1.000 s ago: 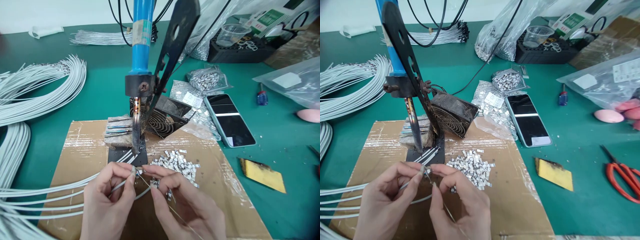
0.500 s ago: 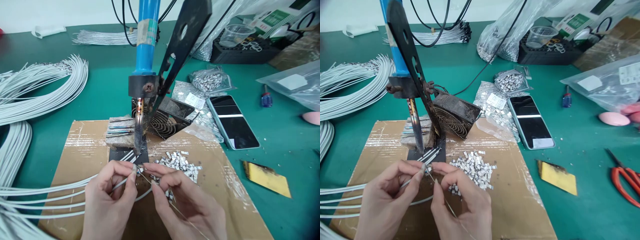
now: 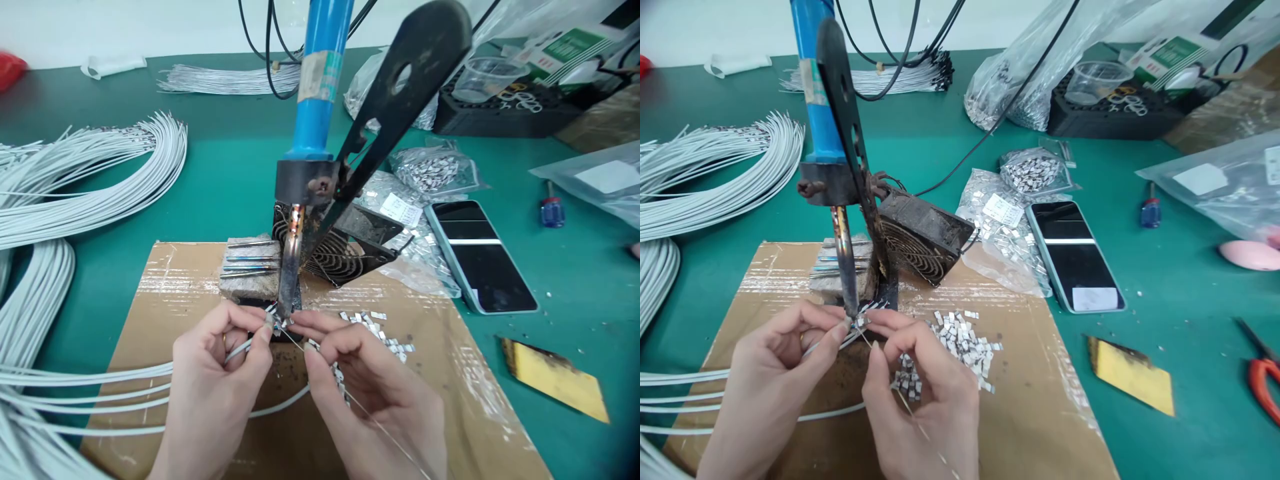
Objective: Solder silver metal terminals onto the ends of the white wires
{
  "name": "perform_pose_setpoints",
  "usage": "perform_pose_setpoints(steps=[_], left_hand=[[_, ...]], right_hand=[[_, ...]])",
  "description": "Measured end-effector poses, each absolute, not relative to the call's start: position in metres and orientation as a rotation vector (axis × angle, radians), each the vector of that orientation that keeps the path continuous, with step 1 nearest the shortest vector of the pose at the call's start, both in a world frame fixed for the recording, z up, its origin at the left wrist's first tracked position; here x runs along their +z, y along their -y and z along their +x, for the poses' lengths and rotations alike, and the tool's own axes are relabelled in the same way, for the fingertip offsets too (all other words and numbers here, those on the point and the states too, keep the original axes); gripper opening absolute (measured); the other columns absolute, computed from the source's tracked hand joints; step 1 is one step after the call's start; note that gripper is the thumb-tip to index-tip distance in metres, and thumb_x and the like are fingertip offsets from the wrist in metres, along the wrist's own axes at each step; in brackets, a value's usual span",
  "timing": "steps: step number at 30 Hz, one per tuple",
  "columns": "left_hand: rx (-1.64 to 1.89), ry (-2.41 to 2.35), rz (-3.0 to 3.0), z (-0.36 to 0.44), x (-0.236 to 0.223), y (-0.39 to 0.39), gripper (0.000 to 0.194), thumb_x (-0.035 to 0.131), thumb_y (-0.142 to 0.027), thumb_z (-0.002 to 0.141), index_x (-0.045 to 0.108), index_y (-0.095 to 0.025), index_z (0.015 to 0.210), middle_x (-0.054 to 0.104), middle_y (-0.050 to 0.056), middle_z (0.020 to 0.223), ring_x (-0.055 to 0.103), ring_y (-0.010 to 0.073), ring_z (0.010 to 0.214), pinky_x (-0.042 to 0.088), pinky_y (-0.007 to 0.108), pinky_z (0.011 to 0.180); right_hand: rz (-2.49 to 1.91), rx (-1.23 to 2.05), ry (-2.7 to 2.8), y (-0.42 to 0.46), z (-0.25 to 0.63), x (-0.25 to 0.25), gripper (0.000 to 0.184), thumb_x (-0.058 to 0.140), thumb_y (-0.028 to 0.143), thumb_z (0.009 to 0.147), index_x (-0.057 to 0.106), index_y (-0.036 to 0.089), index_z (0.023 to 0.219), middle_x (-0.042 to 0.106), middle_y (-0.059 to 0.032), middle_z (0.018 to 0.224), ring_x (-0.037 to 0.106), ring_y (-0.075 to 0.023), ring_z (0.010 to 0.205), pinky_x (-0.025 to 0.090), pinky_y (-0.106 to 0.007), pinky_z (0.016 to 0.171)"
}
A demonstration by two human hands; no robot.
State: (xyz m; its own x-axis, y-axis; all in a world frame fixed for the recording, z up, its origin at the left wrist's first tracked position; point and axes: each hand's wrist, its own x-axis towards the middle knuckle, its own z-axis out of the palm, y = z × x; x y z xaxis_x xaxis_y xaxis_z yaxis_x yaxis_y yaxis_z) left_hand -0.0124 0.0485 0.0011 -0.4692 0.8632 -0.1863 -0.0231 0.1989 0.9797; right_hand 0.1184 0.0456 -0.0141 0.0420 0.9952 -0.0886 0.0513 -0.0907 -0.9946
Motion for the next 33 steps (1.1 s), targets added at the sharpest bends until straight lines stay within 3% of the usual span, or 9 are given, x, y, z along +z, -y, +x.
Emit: perform_pose_setpoints(steps=[15, 33], left_hand=[[1.402, -1.673, 0.849, -0.0119, 0.0064, -0.0508, 0.009, 0.078, -0.015, 0.072, 0.072, -0.019, 0.065, 0.08, 0.002, 0.074, 0.072, 0.0107, 0.062, 0.056, 0.012, 0.054], [1.436, -1.663, 0.823, -0.0121, 0.0085, -0.0481, 0.01, 0.078, -0.011, 0.069, 0.073, -0.019, 0.064, 0.08, 0.0, 0.073, 0.075, 0.0099, 0.062, 0.058, 0.01, 0.059]], right_hand=[[-1.291, 1.189, 1.113, -0.0468, 0.1144, -0.0135, 0.022, 0.069, 0.022, 0.092, 0.062, 0.027, 0.072, 0.082, -0.0031, 0.116, 0.08, -0.0246, 0.108, 0.063, -0.031, 0.095], [-1.296, 1.157, 1.118, -0.0462, 0.1132, -0.0107, 0.022, 0.07, 0.021, 0.092, 0.061, 0.028, 0.073, 0.082, 0.0021, 0.113, 0.08, -0.0181, 0.105, 0.061, -0.023, 0.093]])
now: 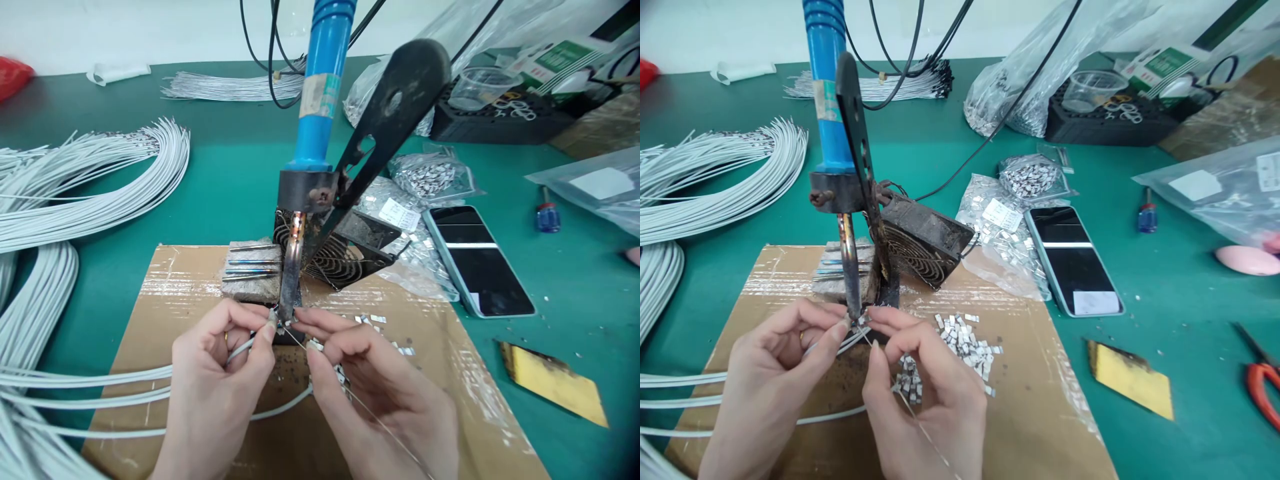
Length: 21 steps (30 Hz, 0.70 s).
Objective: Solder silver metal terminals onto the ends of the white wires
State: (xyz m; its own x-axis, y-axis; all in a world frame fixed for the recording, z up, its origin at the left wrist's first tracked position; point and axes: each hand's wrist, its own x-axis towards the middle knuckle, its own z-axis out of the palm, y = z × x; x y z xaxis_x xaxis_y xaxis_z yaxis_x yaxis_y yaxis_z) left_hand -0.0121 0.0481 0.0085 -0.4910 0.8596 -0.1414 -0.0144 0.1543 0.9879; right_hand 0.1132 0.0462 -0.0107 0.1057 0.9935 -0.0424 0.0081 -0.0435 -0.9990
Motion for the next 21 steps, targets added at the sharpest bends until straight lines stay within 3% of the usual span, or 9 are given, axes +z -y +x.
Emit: perform_pose_setpoints(steps=[5, 12, 21], left_hand=[[1.414, -1.671, 0.826, -0.0125, 0.0074, -0.0493, 0.01, 0.079, -0.013, 0.069, 0.072, -0.019, 0.064, 0.079, 0.001, 0.073, 0.07, 0.0102, 0.059, 0.054, 0.012, 0.052], [1.429, -1.669, 0.856, -0.0122, 0.0086, -0.0496, 0.011, 0.078, -0.013, 0.07, 0.072, -0.02, 0.063, 0.079, -0.001, 0.072, 0.069, 0.0075, 0.057, 0.054, 0.01, 0.053], [1.402, -1.675, 0.844, -0.0144, 0.005, -0.0496, 0.012, 0.079, -0.012, 0.071, 0.072, -0.02, 0.065, 0.079, -0.001, 0.075, 0.07, 0.0083, 0.061, 0.054, 0.011, 0.056]], right_hand=[[-1.302, 1.181, 1.134, -0.0466, 0.1147, -0.0108, 0.021, 0.07, 0.022, 0.092, 0.062, 0.025, 0.073, 0.082, -0.0061, 0.114, 0.079, -0.0239, 0.109, 0.062, -0.031, 0.095], [-1.276, 1.164, 1.146, -0.0472, 0.114, -0.0107, 0.021, 0.07, 0.02, 0.092, 0.062, 0.026, 0.074, 0.082, -0.0006, 0.112, 0.078, -0.0188, 0.109, 0.058, -0.027, 0.097], [-1.274, 1.158, 1.18, -0.047, 0.1142, -0.0113, 0.02, 0.068, 0.019, 0.093, 0.062, 0.025, 0.074, 0.082, -0.0019, 0.114, 0.079, -0.0181, 0.105, 0.058, -0.027, 0.097]])
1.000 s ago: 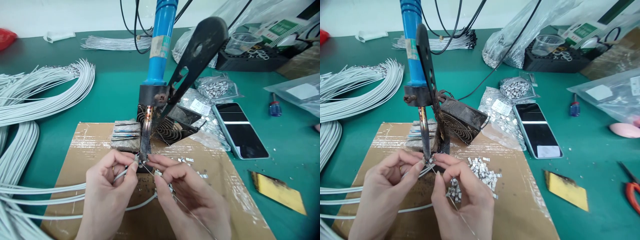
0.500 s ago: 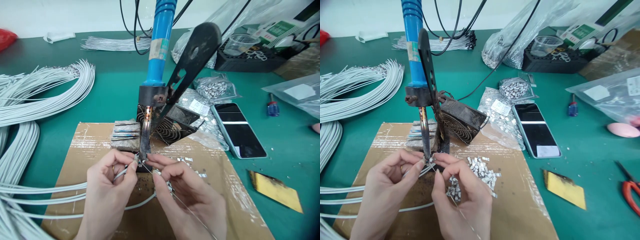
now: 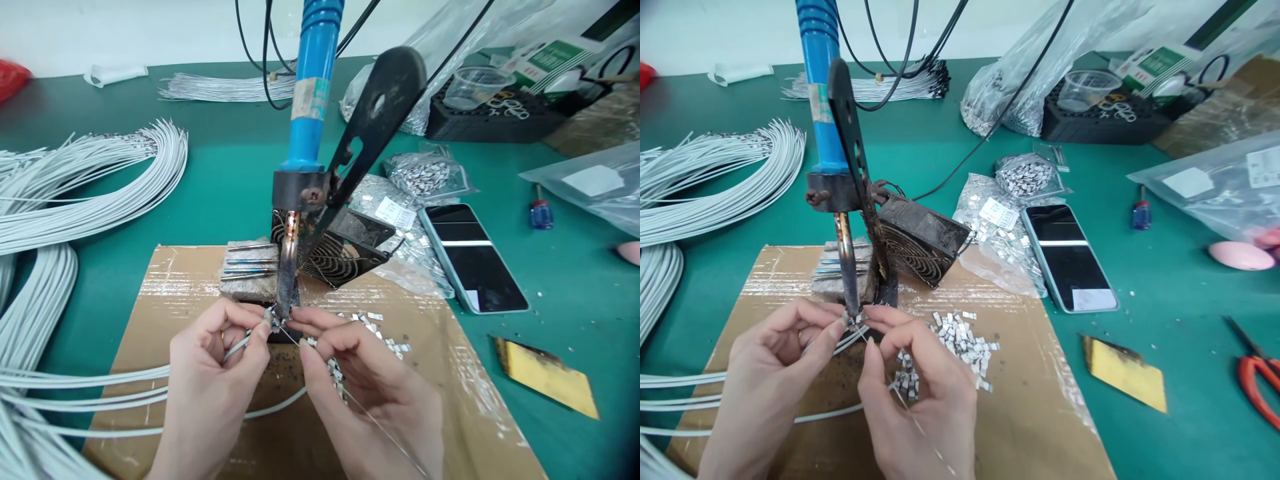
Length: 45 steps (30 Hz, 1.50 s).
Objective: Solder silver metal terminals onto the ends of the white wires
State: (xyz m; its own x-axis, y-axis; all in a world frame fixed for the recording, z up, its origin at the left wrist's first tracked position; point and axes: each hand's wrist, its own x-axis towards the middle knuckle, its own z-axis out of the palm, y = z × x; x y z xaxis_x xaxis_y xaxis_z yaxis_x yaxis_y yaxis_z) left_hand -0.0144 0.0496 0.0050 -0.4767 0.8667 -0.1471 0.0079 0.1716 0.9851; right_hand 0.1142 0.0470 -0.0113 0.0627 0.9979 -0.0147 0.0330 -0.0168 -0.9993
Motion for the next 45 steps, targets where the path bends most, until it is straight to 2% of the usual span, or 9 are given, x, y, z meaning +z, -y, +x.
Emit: perform_pose_setpoints(steps=[4, 7, 12, 29, 45], left_hand=[[1.39, -1.675, 0.841, -0.0131, 0.0043, -0.0493, 0.011, 0.078, -0.014, 0.071, 0.072, -0.019, 0.065, 0.079, 0.0, 0.074, 0.07, 0.0093, 0.061, 0.054, 0.012, 0.054], [1.395, -1.686, 0.859, -0.0115, 0.0043, -0.0492, 0.009, 0.078, -0.014, 0.071, 0.073, -0.019, 0.065, 0.078, 0.0, 0.072, 0.069, 0.0098, 0.059, 0.054, 0.012, 0.052], [1.431, -1.704, 0.883, -0.0098, 0.0063, -0.0495, 0.009, 0.077, -0.014, 0.07, 0.072, -0.019, 0.063, 0.078, 0.0, 0.071, 0.073, 0.0106, 0.062, 0.058, 0.012, 0.059], [1.436, -1.707, 0.912, -0.0111, 0.0065, -0.0501, 0.01, 0.078, -0.014, 0.07, 0.073, -0.019, 0.063, 0.079, -0.001, 0.071, 0.069, 0.0082, 0.056, 0.054, 0.01, 0.053], [1.442, -1.699, 0.873, -0.011, 0.0057, -0.0507, 0.01, 0.078, -0.013, 0.068, 0.073, -0.019, 0.062, 0.079, -0.001, 0.071, 0.072, 0.0088, 0.059, 0.056, 0.01, 0.057]], right_hand=[[-1.288, 1.16, 1.18, -0.0466, 0.1144, -0.0127, 0.02, 0.068, 0.019, 0.093, 0.062, 0.025, 0.075, 0.082, -0.0027, 0.115, 0.079, -0.0192, 0.107, 0.057, -0.029, 0.097], [-1.292, 1.16, 1.166, -0.0466, 0.1139, -0.0124, 0.021, 0.067, 0.018, 0.093, 0.062, 0.026, 0.075, 0.082, 0.001, 0.112, 0.077, -0.016, 0.11, 0.055, -0.024, 0.096], [-1.274, 1.136, 1.167, -0.047, 0.1134, -0.0115, 0.021, 0.068, 0.016, 0.092, 0.064, 0.027, 0.075, 0.082, 0.0052, 0.108, 0.077, -0.0125, 0.106, 0.054, -0.02, 0.095], [-1.276, 1.1, 1.16, -0.0462, 0.112, -0.0138, 0.019, 0.072, 0.019, 0.09, 0.066, 0.027, 0.074, 0.083, -0.0002, 0.11, 0.079, -0.0199, 0.105, 0.056, -0.028, 0.095], [-1.251, 1.09, 1.273, -0.0501, 0.1207, -0.0165, 0.018, 0.071, 0.018, 0.092, 0.066, 0.026, 0.076, 0.083, -0.0005, 0.108, 0.079, -0.0174, 0.106, 0.059, -0.023, 0.092]])
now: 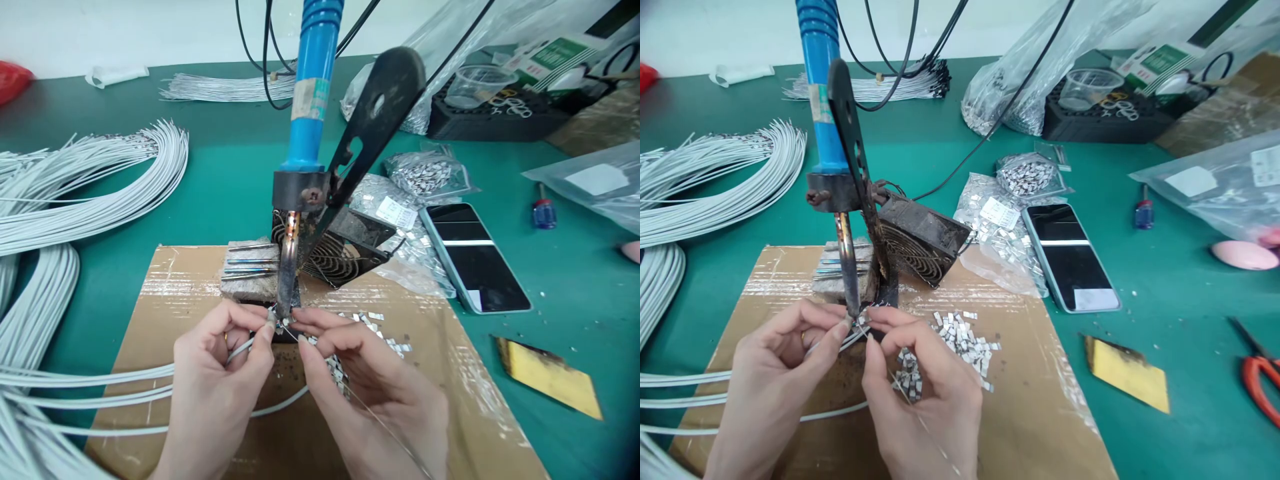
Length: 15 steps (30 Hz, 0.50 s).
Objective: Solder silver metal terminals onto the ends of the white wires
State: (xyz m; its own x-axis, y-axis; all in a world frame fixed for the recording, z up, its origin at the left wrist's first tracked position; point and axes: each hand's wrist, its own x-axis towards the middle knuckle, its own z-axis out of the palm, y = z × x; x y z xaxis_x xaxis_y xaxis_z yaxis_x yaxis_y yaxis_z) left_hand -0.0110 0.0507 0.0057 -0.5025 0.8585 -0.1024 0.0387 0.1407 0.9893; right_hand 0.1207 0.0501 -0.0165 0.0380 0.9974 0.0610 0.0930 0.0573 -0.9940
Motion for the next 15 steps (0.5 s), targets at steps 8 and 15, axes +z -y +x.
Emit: perform_pose_setpoints(steps=[8, 15], left_hand=[[1.432, -1.668, 0.872, -0.0131, 0.0062, -0.0479, 0.011, 0.079, -0.013, 0.07, 0.073, -0.019, 0.063, 0.079, -0.001, 0.074, 0.073, 0.0092, 0.062, 0.057, 0.011, 0.058], [1.373, -1.649, 0.864, -0.0145, 0.0036, -0.0462, 0.011, 0.078, -0.014, 0.074, 0.072, -0.019, 0.066, 0.079, 0.001, 0.075, 0.071, 0.0106, 0.063, 0.055, 0.013, 0.056]], right_hand=[[-1.225, 1.083, 1.28, -0.0502, 0.12, -0.0175, 0.018, 0.072, 0.018, 0.092, 0.067, 0.026, 0.077, 0.083, -0.0006, 0.106, 0.079, -0.017, 0.105, 0.059, -0.022, 0.092], [-1.265, 1.12, 1.22, -0.0493, 0.1174, -0.0157, 0.018, 0.072, 0.02, 0.092, 0.067, 0.025, 0.075, 0.083, -0.0041, 0.106, 0.079, -0.0208, 0.104, 0.059, -0.029, 0.092]])
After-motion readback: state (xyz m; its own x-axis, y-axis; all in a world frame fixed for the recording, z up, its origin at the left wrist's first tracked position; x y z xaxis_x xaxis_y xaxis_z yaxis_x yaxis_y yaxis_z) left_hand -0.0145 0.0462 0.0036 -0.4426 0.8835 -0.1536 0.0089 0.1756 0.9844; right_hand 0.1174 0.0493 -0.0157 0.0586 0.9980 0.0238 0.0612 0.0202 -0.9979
